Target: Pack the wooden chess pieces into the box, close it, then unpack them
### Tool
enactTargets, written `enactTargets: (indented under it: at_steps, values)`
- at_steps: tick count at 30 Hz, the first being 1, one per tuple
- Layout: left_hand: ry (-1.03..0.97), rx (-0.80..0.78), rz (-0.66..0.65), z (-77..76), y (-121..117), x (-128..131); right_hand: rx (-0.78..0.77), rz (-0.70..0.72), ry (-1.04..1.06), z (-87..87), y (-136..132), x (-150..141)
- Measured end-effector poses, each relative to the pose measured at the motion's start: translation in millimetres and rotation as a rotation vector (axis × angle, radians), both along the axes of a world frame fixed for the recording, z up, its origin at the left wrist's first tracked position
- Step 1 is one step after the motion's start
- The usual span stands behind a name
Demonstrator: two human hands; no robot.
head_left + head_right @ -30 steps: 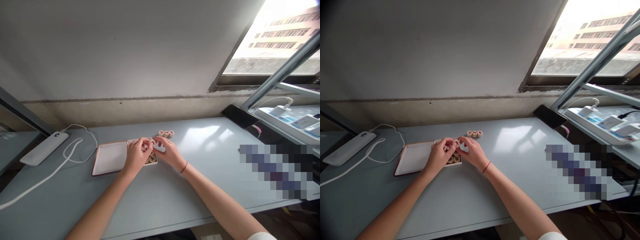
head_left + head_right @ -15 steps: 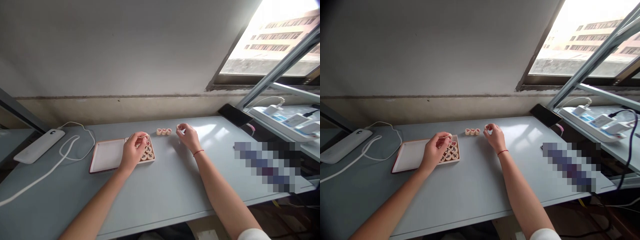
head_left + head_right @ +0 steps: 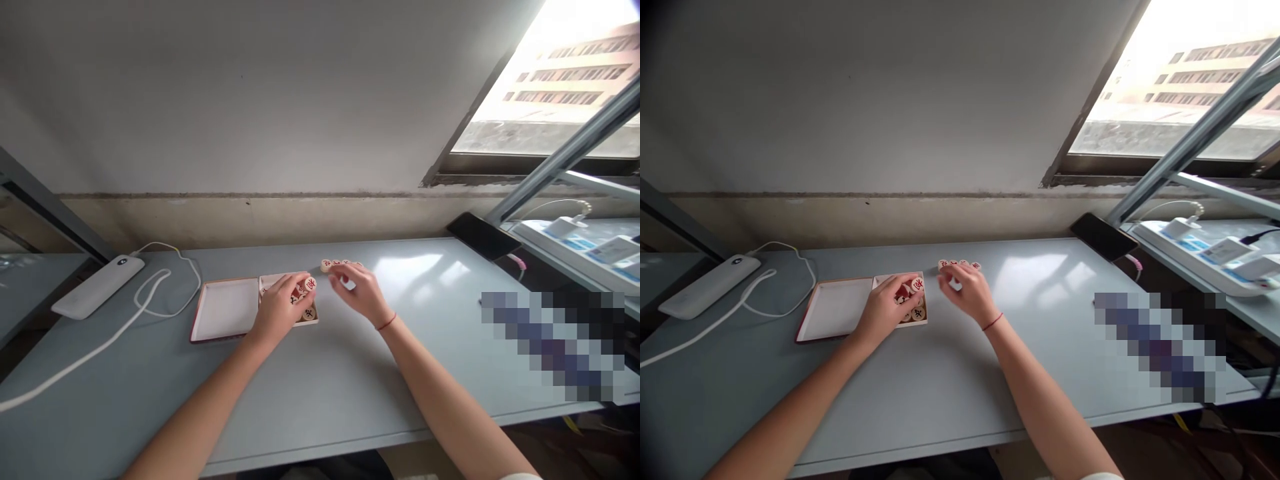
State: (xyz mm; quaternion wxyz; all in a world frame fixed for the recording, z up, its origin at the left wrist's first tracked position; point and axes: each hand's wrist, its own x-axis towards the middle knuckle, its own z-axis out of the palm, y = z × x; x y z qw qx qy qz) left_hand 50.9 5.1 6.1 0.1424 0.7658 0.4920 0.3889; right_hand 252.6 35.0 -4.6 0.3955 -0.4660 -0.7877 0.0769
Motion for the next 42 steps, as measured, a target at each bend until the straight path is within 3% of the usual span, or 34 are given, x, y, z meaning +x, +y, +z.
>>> enactTargets:
  at_steps: [3, 8, 10, 14, 17, 25, 42]
  values:
    - [0.102, 0.099, -0.011, -3.6, -1.4, 2.1, -0.079, 0.132, 0.034, 4.3, -17.4, -27.0]
    - [0.211, 0.136, -0.029, -7.6, -1.2, 2.4, -0.142, 0.132, 0.107, 6.5, -19.5, -31.8]
    - [0.22, 0.13, -0.033, -6.2, -0.8, 1.8, -0.137, 0.021, 0.159, 5.6, -10.2, -18.0]
    - [0.206, 0.108, -0.026, -1.5, -0.9, 0.7, -0.121, -0.357, 0.154, -4.4, 13.4, 22.2]
    - [0.185, 0.081, -0.022, 0.4, -1.2, 0.3, -0.134, -0.427, 0.028, -16.7, 25.5, 44.8]
    - [0.18, 0.054, 0.0, 0.5, -0.2, -0.7, -0.205, -0.418, -0.149, -33.9, 32.9, 52.5]
    - [0.199, 0.06, 0.011, -1.1, 2.8, -3.3, -0.25, -0.412, -0.153, -31.7, 33.2, 50.0]
